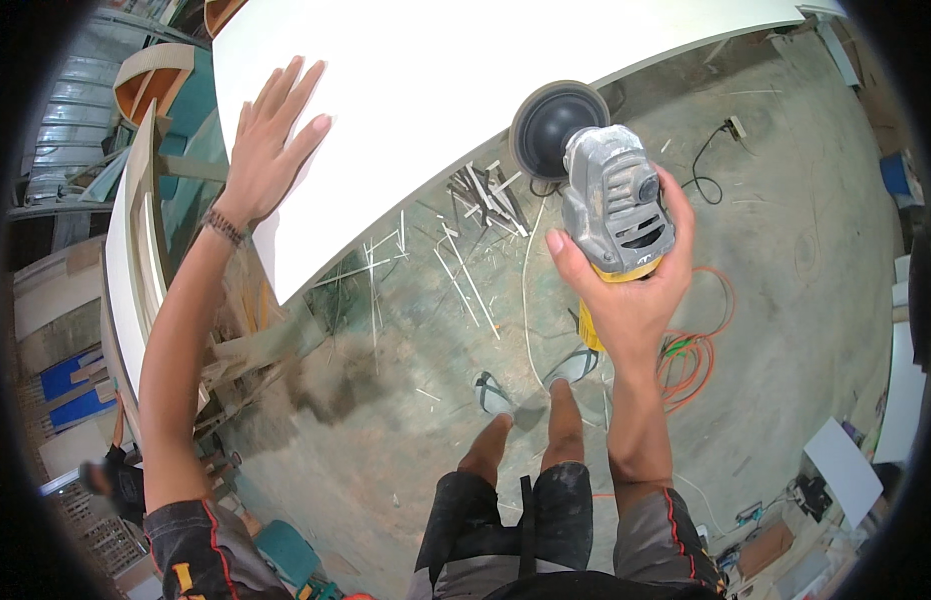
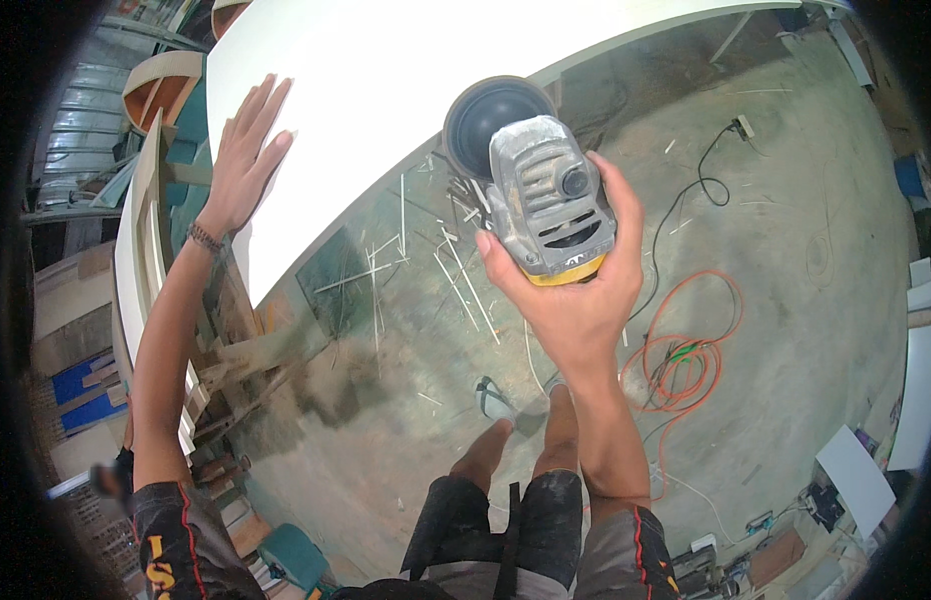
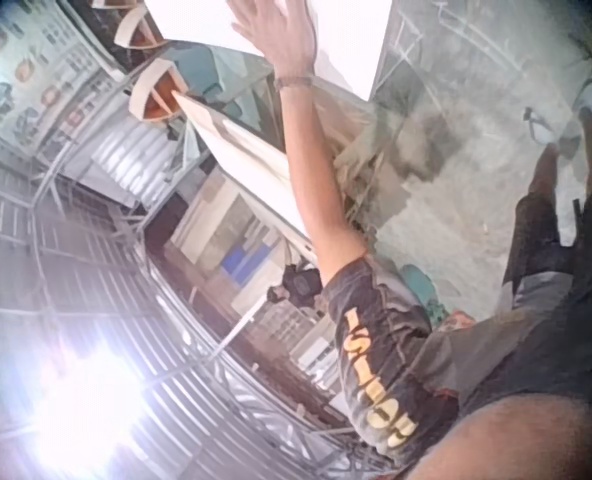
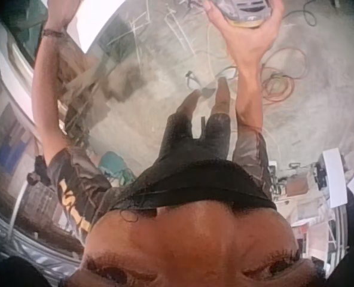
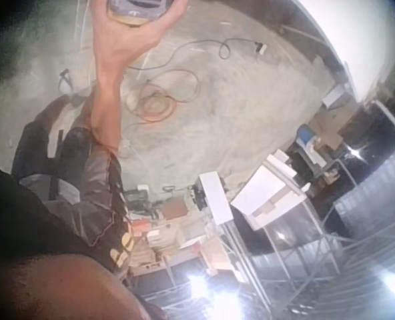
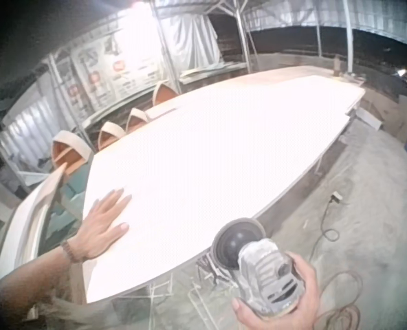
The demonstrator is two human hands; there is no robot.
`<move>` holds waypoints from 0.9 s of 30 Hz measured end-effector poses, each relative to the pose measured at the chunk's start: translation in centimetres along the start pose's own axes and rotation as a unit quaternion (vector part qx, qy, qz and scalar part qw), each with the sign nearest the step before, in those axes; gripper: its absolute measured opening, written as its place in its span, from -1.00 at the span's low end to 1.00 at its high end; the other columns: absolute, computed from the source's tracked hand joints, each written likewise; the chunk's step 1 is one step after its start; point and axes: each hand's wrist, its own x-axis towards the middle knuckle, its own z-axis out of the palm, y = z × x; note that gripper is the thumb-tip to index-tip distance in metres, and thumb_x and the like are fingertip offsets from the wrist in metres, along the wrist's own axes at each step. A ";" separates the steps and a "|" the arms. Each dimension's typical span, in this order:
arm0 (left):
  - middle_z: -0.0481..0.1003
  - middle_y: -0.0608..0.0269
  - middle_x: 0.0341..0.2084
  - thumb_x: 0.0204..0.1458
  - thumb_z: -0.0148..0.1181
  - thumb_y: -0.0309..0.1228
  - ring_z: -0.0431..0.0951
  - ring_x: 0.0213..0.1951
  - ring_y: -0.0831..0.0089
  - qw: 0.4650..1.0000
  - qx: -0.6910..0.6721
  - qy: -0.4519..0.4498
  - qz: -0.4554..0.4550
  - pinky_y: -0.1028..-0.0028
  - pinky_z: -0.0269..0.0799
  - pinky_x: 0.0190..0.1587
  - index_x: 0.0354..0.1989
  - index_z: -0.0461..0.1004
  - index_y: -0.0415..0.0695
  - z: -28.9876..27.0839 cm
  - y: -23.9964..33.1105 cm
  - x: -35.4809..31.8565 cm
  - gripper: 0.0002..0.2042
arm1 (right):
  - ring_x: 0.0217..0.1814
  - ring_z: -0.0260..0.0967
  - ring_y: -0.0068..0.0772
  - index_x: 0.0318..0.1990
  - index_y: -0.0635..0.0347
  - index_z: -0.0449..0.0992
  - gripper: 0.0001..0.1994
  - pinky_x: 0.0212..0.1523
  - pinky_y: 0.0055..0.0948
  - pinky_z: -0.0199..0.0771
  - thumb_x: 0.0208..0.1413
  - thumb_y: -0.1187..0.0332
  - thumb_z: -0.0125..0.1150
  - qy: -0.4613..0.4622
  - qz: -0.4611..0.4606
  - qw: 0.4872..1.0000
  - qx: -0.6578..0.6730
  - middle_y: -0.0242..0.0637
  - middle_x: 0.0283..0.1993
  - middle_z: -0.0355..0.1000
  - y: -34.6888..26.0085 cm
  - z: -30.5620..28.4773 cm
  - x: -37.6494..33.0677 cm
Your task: The person sands the edges of white laminated panels using a power sander, moving each panel to the side after finishing.
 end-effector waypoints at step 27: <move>-0.06 0.21 0.58 0.27 -0.32 0.26 -0.16 0.59 0.21 0.997 -0.014 -0.078 -0.015 0.00 -0.33 0.57 0.58 0.02 0.11 -2.1 2.4 2.0 -0.23 | 0.10 0.48 -0.32 0.26 0.36 0.32 -0.17 0.13 -0.35 0.50 -0.16 0.31 0.69 0.048 0.078 0.995 0.044 -0.09 0.11 0.45 7.4 -14.3 16.8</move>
